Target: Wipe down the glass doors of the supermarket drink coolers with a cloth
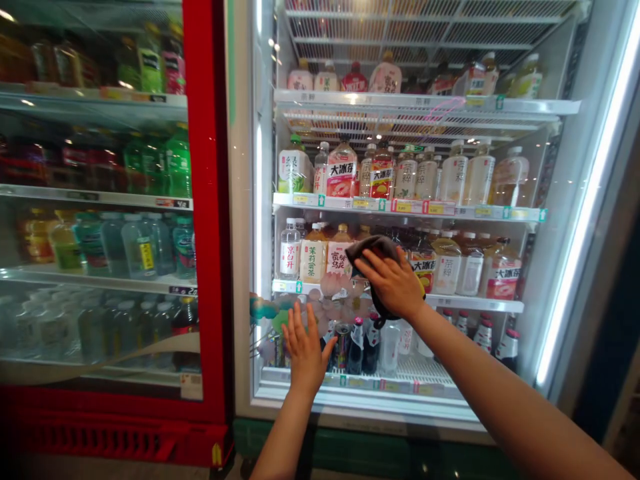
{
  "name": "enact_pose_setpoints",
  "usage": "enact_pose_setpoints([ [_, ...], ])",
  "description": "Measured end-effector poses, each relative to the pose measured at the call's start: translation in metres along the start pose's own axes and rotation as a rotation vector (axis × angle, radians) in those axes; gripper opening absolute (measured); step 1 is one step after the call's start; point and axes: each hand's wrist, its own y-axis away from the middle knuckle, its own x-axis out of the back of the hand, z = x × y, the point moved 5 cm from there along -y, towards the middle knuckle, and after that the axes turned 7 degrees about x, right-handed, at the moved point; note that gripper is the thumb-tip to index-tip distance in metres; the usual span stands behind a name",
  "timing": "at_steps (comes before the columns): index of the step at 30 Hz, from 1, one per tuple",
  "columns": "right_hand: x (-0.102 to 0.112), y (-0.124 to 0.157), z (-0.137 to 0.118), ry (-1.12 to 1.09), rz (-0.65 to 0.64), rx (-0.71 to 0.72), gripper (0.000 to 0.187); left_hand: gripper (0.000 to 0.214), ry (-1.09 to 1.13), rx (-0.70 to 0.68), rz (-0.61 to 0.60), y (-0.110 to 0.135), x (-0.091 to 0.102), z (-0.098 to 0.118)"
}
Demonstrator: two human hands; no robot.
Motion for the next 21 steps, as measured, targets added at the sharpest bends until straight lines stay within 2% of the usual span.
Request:
enact_pose_setpoints([
  [2,0.002,0.002,0.010,0.043,0.040,-0.176,0.052,0.102,0.006,-0.006,-0.007,0.000,0.000,0.005],
  [4,-0.005,0.014,-0.008,0.025,0.053,-0.147,0.052,0.101,0.008,-0.026,-0.020,0.001,-0.001,0.011],
  [5,-0.010,0.023,-0.023,-0.004,0.044,-0.060,0.052,0.101,0.005,-0.033,-0.026,0.002,-0.001,0.013],
  [8,-0.020,0.046,-0.064,-0.143,-0.026,0.353,0.051,0.098,-0.014,-0.038,-0.027,0.003,-0.002,0.018],
  [9,-0.019,0.049,-0.065,-0.173,-0.046,0.433,0.051,0.097,-0.020,-0.037,-0.025,0.003,-0.003,0.019],
  [10,-0.017,0.049,-0.059,-0.177,-0.057,0.435,0.051,0.096,-0.024,-0.035,-0.021,0.003,-0.003,0.020],
  [11,-0.013,0.044,-0.046,-0.156,-0.055,0.356,0.051,0.096,-0.025,-0.034,-0.016,0.002,-0.003,0.021],
  [14,0.000,0.028,0.003,-0.037,0.002,-0.104,0.054,0.099,-0.016,-0.053,-0.013,0.000,-0.004,0.027],
  [16,0.000,0.026,0.011,-0.004,0.042,-0.316,0.059,0.101,-0.011,-0.064,-0.015,0.000,-0.005,0.032],
  [17,-0.003,0.028,0.004,-0.007,0.049,-0.358,0.061,0.102,-0.010,-0.069,-0.017,0.000,-0.006,0.035],
  [19,-0.014,0.034,-0.024,-0.037,0.029,-0.332,0.063,0.102,-0.009,-0.074,-0.014,0.000,-0.008,0.039],
  [21,-0.026,0.040,-0.056,-0.111,-0.031,-0.154,0.061,0.099,-0.008,-0.082,0.000,0.001,-0.009,0.043],
])
